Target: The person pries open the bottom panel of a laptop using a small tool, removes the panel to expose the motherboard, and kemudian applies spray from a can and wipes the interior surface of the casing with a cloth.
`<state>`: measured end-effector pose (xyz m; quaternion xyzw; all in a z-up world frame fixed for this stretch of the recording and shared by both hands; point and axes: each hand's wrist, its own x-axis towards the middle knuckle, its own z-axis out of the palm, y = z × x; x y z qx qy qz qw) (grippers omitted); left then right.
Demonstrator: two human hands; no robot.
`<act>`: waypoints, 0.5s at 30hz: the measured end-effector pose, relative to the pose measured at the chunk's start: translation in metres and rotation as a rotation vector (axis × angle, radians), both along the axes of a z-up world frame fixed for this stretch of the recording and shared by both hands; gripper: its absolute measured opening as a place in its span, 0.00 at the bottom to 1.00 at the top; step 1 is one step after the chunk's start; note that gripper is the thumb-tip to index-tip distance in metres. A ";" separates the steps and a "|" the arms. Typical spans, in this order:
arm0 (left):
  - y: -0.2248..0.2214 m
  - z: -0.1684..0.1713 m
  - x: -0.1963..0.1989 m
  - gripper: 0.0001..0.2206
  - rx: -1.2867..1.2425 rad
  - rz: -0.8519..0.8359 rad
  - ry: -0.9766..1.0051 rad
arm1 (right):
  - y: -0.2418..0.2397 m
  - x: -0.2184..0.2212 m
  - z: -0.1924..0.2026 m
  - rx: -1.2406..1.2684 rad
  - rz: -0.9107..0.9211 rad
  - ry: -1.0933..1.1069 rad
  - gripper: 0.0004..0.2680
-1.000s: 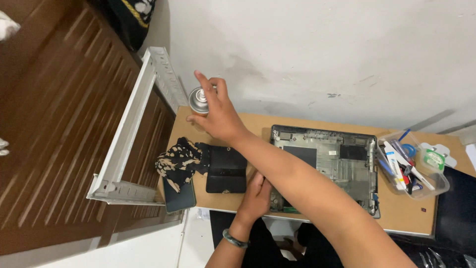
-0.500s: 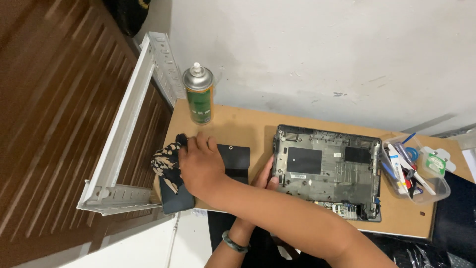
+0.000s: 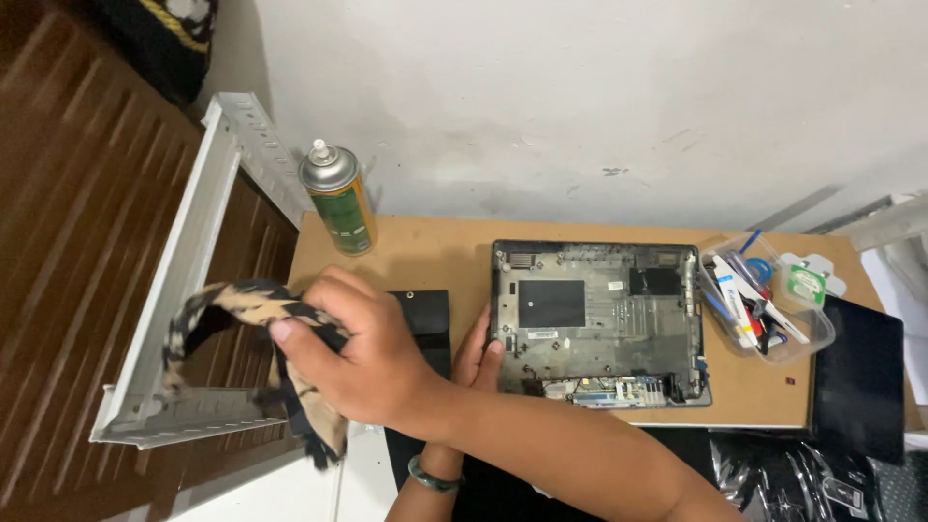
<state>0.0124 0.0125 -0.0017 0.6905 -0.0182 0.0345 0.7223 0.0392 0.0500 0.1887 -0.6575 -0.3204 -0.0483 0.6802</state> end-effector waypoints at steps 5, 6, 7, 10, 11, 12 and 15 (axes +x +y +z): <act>0.003 0.022 -0.007 0.30 -0.047 -0.027 0.105 | -0.152 0.001 -0.015 0.270 -0.443 0.683 0.20; 0.005 0.023 -0.007 0.30 -0.050 -0.036 0.103 | -0.189 0.000 -0.004 0.271 -0.453 0.678 0.20; 0.005 0.023 -0.008 0.29 -0.069 -0.031 0.137 | -0.227 -0.002 0.007 0.426 -0.460 0.645 0.15; 0.003 0.018 -0.010 0.29 -0.077 -0.002 0.266 | -0.327 -0.016 -0.008 0.454 -0.765 0.429 0.06; 0.002 0.017 -0.010 0.30 -0.057 0.023 0.353 | -0.357 -0.023 -0.022 0.326 -1.057 0.245 0.07; 0.000 0.017 -0.015 0.30 -0.051 0.014 0.354 | -0.360 -0.026 -0.038 0.331 -1.067 0.246 0.07; -0.014 0.018 -0.023 0.28 -0.114 0.057 0.210 | -0.350 -0.033 -0.077 -0.241 -1.246 0.077 0.06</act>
